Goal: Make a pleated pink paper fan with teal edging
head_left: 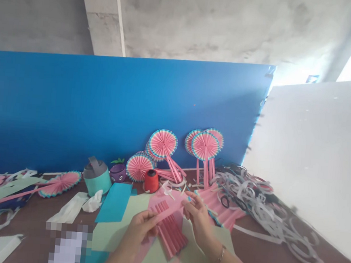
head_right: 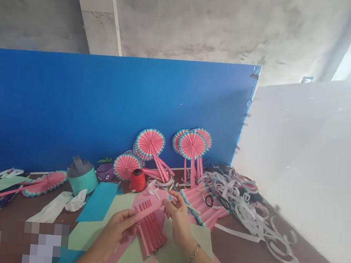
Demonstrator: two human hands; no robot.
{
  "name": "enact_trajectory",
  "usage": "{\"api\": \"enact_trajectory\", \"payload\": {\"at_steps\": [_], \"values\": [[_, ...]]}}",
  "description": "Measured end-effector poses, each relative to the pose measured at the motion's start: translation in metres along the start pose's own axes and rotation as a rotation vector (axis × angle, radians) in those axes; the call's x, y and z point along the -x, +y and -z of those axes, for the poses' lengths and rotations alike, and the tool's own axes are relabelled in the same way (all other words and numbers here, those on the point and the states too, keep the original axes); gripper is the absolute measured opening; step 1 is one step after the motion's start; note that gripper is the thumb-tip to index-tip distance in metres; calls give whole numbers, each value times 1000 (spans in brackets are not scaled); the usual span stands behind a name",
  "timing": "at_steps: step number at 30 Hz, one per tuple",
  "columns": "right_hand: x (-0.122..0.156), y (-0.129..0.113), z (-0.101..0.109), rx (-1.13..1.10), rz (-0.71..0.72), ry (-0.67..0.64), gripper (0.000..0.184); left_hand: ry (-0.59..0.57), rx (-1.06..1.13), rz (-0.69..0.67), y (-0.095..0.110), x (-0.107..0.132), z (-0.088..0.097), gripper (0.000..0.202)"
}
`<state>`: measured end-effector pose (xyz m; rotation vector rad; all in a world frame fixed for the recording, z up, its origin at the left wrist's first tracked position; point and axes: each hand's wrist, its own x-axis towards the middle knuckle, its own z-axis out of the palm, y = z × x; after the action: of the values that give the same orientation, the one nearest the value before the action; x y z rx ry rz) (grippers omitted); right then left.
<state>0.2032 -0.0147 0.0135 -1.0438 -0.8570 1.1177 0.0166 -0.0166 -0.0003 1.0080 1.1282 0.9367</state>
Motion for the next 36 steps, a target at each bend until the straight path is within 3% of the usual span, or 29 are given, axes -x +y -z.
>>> {"api": "enact_trajectory", "payload": {"at_steps": [5, 8, 11, 13, 15, 18, 23, 28, 33, 36], "values": [[1, -1, -1, 8, 8, 44, 46, 64, 3, -1, 3, 3, 0, 45], [-4, -5, 5, 199, 17, 24, 35, 69, 18, -28, 4, 4, -1, 45], [-16, -12, 20, 664, 184, -29, 34, 99, -8, -13, 4, 4, -2, 47], [-24, -16, 34, 1117, 343, 40, 29, 131, -25, -7, 3, 5, -3, 48], [-30, -21, 48, 1539, 333, 177, 29, 129, -29, -21, 3, 6, -4, 47], [-34, -24, 65, 1852, 254, 244, 30, 98, -4, -56, 4, 8, -7, 43], [-36, -22, 74, 1924, 289, 249, 29, 102, 38, -128, 7, 9, -9, 38], [-33, -24, 63, 1852, 369, 301, 28, 100, 58, -156, 9, 8, -6, 39], [-34, -28, 54, 1658, 454, 386, 26, 116, 61, -156, 10, 9, -7, 33], [-40, -27, 56, 1382, 516, 404, 25, 99, 80, -188, 9, 8, -7, 33]]}}
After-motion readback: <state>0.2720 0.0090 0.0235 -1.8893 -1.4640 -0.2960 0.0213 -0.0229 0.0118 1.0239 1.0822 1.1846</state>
